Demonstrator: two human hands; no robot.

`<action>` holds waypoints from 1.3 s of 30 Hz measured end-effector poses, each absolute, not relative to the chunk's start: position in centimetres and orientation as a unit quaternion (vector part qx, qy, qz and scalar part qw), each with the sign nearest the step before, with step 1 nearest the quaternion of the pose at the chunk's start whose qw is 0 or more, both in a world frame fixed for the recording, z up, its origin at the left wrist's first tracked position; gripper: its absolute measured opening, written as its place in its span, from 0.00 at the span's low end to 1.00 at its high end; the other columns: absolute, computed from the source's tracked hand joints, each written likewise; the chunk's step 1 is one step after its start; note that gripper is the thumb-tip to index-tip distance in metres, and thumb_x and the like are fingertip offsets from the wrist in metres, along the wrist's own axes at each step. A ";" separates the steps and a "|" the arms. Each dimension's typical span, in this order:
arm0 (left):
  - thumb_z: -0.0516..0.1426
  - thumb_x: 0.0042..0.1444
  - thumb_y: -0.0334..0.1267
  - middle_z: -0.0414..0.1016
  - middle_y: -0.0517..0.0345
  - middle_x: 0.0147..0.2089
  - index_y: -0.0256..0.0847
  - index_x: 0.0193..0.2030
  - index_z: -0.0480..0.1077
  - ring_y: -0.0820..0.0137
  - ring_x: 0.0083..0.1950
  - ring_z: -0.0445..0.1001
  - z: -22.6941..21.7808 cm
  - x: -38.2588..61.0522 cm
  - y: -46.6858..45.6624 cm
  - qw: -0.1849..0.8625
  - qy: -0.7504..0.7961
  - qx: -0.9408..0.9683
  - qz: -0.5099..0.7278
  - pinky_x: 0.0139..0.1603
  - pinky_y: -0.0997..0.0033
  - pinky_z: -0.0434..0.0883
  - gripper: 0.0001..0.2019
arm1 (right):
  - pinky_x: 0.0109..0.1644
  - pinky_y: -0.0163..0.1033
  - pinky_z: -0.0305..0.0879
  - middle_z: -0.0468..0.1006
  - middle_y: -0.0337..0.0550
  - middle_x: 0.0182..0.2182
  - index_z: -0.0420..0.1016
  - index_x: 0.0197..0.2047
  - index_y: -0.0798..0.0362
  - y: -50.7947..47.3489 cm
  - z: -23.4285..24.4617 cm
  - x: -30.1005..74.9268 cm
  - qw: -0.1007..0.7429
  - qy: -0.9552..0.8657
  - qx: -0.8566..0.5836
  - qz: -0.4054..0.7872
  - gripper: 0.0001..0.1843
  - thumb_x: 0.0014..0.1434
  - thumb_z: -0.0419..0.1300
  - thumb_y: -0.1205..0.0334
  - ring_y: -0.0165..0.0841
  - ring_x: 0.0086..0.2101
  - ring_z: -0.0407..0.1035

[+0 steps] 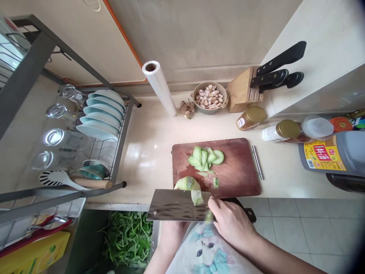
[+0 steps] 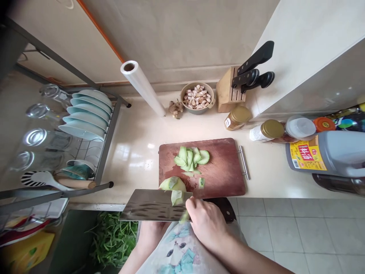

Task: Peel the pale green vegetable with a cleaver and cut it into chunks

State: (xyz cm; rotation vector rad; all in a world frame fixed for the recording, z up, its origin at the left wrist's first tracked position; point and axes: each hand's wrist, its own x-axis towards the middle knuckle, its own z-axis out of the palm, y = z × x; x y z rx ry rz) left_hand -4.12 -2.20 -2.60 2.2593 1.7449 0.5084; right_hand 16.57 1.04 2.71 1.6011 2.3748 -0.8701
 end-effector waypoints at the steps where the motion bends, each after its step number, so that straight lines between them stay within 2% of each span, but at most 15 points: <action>1: 0.55 0.54 0.40 0.74 0.51 0.43 0.44 0.45 0.71 0.59 0.47 0.72 -2.6 -4.1 -2.2 0.130 0.593 0.776 0.173 0.44 0.58 0.73 0.12 | 0.33 0.36 0.60 0.77 0.43 0.36 0.65 0.49 0.54 0.7 2.9 16.4 0.083 0.800 0.528 -0.274 0.20 0.52 0.56 0.74 0.35 0.34 0.73; 6: 0.52 0.54 0.38 0.77 0.53 0.32 0.44 0.34 0.73 0.60 0.33 0.76 -3.4 -4.3 -2.7 0.140 0.600 0.774 0.147 0.31 0.61 0.73 0.08 | 0.32 0.37 0.62 0.78 0.46 0.35 0.65 0.51 0.58 -0.1 2.9 15.9 0.128 0.809 0.533 -0.214 0.19 0.56 0.52 0.73 0.35 0.32 0.73; 9: 0.51 0.54 0.38 0.77 0.53 0.30 0.44 0.31 0.72 0.60 0.30 0.75 -4.0 -4.5 -3.1 0.127 0.607 0.772 0.140 0.25 0.63 0.72 0.09 | 0.32 0.37 0.63 0.78 0.47 0.36 0.66 0.51 0.58 -0.3 2.7 15.8 0.135 0.806 0.535 -0.216 0.19 0.55 0.53 0.73 0.36 0.32 0.74; 13: 0.52 0.53 0.36 0.78 0.54 0.30 0.44 0.31 0.73 0.61 0.31 0.76 -3.9 -4.6 -2.9 0.142 0.597 0.776 0.146 0.26 0.64 0.73 0.08 | 0.31 0.36 0.64 0.78 0.47 0.37 0.66 0.50 0.57 -0.5 2.6 16.0 0.130 0.806 0.537 -0.214 0.18 0.55 0.52 0.74 0.35 0.32 0.74; 17: 0.53 0.52 0.36 0.78 0.55 0.34 0.46 0.34 0.73 0.60 0.36 0.76 -3.6 -4.6 -2.6 0.177 0.587 0.774 0.158 0.31 0.62 0.74 0.08 | 0.29 0.36 0.62 0.78 0.45 0.34 0.67 0.49 0.55 -0.2 2.5 15.8 0.146 0.806 0.538 -0.198 0.18 0.56 0.50 0.75 0.34 0.29 0.74; 21: 0.54 0.52 0.36 0.78 0.53 0.38 0.45 0.39 0.73 0.58 0.38 0.77 -4.0 -4.7 -2.8 0.160 0.588 0.776 0.164 0.31 0.61 0.75 0.09 | 0.27 0.36 0.59 0.77 0.46 0.31 0.67 0.49 0.56 0.1 2.3 15.2 0.165 0.803 0.542 -0.182 0.17 0.57 0.48 0.76 0.34 0.27 0.73; 27: 0.54 0.53 0.37 0.77 0.54 0.31 0.44 0.34 0.73 0.62 0.30 0.75 -4.2 -4.6 -3.0 0.119 0.597 0.777 0.161 0.26 0.66 0.72 0.07 | 0.25 0.35 0.55 0.76 0.44 0.28 0.66 0.46 0.54 0.1 1.7 14.5 0.148 0.793 0.565 -0.172 0.15 0.57 0.49 0.75 0.32 0.25 0.72; 33: 0.57 0.53 0.39 0.73 0.49 0.39 0.43 0.37 0.73 0.60 0.44 0.73 -3.3 -4.2 -2.3 0.079 0.595 0.781 0.170 0.40 0.63 0.73 0.06 | 0.26 0.34 0.54 0.77 0.44 0.31 0.64 0.43 0.52 1.4 2.2 14.3 0.154 0.780 0.564 -0.223 0.15 0.56 0.48 0.77 0.33 0.27 0.73; 39: 0.59 0.52 0.42 0.68 0.45 0.45 0.40 0.44 0.70 0.58 0.47 0.69 -2.6 -3.8 -1.8 0.091 0.603 0.776 0.163 0.41 0.60 0.73 0.14 | 0.26 0.34 0.55 0.78 0.43 0.31 0.65 0.40 0.51 4.0 3.2 14.4 0.171 0.755 0.565 -0.287 0.12 0.56 0.48 0.75 0.34 0.29 0.74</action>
